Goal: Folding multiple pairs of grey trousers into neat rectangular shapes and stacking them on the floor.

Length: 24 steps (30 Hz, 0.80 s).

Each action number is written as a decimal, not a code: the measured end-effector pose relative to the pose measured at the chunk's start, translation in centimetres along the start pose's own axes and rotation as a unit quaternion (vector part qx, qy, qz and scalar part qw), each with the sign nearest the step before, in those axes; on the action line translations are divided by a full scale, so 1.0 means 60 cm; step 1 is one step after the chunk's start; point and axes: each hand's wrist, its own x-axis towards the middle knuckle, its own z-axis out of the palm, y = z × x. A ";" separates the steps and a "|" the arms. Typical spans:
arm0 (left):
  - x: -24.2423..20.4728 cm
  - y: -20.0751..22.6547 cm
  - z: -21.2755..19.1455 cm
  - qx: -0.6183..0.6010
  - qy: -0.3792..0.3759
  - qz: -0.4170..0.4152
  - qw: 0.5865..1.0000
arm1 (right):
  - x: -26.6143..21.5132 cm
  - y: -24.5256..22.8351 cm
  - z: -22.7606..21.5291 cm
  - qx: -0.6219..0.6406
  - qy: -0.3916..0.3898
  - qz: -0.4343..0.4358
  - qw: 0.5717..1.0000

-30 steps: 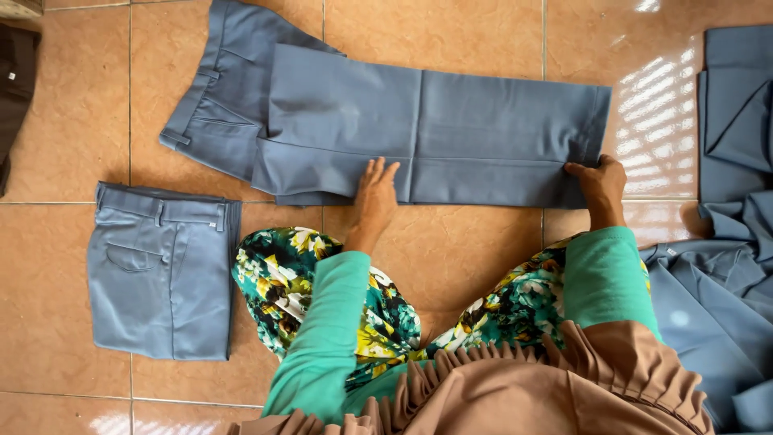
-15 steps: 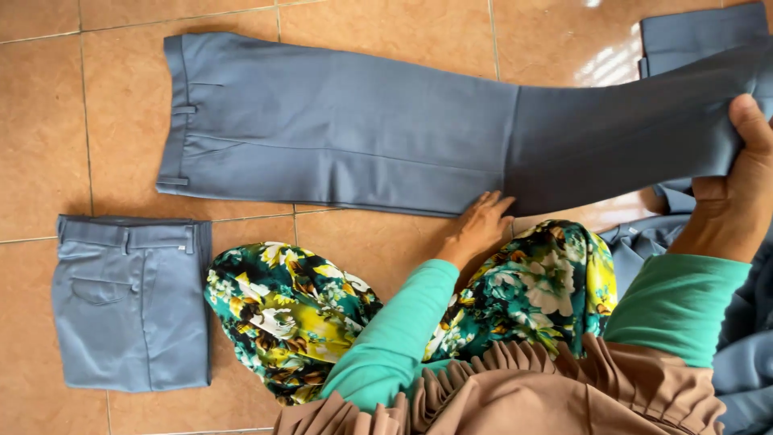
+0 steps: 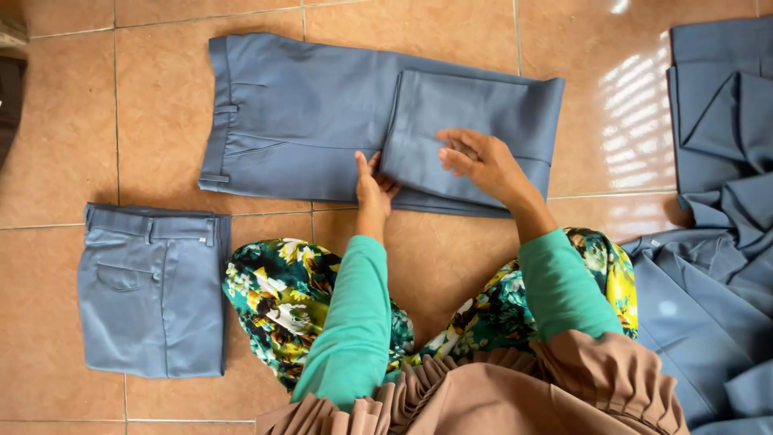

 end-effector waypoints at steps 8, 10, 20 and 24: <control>0.011 -0.027 -0.055 0.504 0.162 0.300 0.794 | -0.071 0.257 -0.136 -0.325 0.222 0.155 0.906; 0.020 -0.041 -0.077 0.515 0.170 0.365 0.757 | -0.092 0.324 -0.149 -0.319 0.219 0.181 0.904; -0.046 -0.031 -0.100 0.643 0.197 0.400 0.623 | -0.126 0.300 -0.124 0.142 0.190 0.296 0.925; -0.074 -0.037 -0.128 0.692 0.225 0.404 0.555 | -0.142 0.241 -0.103 0.235 0.188 0.225 0.927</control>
